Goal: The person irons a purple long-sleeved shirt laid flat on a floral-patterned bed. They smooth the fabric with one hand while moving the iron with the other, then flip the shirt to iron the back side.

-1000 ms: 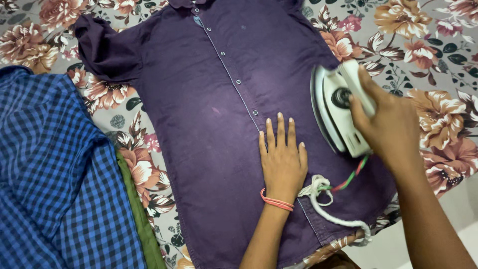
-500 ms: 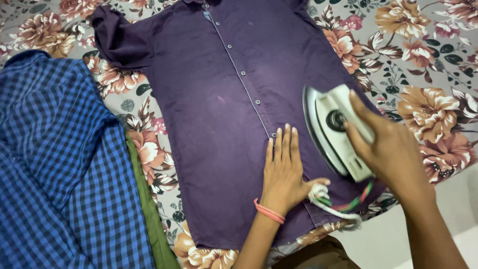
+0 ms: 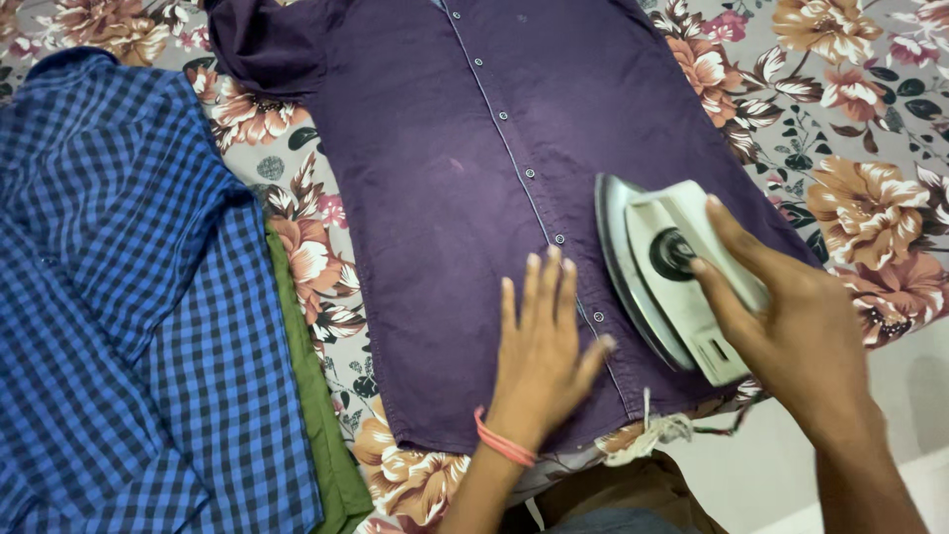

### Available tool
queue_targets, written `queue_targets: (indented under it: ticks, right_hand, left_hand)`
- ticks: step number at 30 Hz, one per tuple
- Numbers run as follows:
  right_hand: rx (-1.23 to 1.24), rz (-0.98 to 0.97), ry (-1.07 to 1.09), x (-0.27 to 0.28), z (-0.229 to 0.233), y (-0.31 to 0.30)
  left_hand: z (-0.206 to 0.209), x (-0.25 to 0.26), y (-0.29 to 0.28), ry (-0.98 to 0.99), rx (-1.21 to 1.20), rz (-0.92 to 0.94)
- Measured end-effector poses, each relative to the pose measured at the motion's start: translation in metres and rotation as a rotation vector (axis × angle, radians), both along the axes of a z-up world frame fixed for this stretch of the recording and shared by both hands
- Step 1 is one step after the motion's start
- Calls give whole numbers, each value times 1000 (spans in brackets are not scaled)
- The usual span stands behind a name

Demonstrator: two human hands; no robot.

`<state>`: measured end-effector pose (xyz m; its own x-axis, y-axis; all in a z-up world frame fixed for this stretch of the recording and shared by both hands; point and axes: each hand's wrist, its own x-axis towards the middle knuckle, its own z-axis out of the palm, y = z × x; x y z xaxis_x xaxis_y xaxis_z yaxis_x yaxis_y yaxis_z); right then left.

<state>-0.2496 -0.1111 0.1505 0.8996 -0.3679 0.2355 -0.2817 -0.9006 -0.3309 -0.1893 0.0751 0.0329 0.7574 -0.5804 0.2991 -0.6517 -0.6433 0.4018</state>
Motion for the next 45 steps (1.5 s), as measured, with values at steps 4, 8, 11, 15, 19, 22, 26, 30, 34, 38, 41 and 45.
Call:
queue_targets:
  ticks: [4, 8, 11, 15, 19, 22, 26, 30, 34, 38, 41, 45]
  right_hand:
    - [-14, 120, -51, 25, -18, 5]
    - [13, 160, -41, 8, -18, 4]
    - [43, 75, 34, -10, -16, 9]
    - [47, 16, 104, -14, -22, 5]
    - [-2, 46, 80, 12, -25, 0]
    - [-37, 92, -11, 40, -23, 1]
    - [13, 118, -38, 61, -21, 1]
    - [35, 149, -46, 53, -18, 3]
    - [53, 89, 24, 26, -11, 11]
    - [109, -41, 112, 3, -9, 17]
    - [108, -116, 150, 0, -13, 20]
    - [46, -13, 6, 19, -17, 17]
  left_hand:
    - [-11, 20, 3, 2, 17, 140]
    - [-16, 16, 5, 3, 19, 165]
    - [-11, 17, 6, 8, -2, 152]
    - [-10, 18, 7, 30, 8, 137]
    - [-11, 18, 7, 44, 9, 132]
    - [-10, 19, 8, 33, -6, 127]
    - [-11, 18, 8, 20, 1, 125]
    - [-12, 17, 8, 9, -3, 132]
    - [-12, 18, 8, 4, -12, 126]
    - [-9, 18, 8, 9, -12, 128]
    - [-8, 19, 8, 35, -3, 119]
    - [-9, 19, 7, 16, -10, 122]
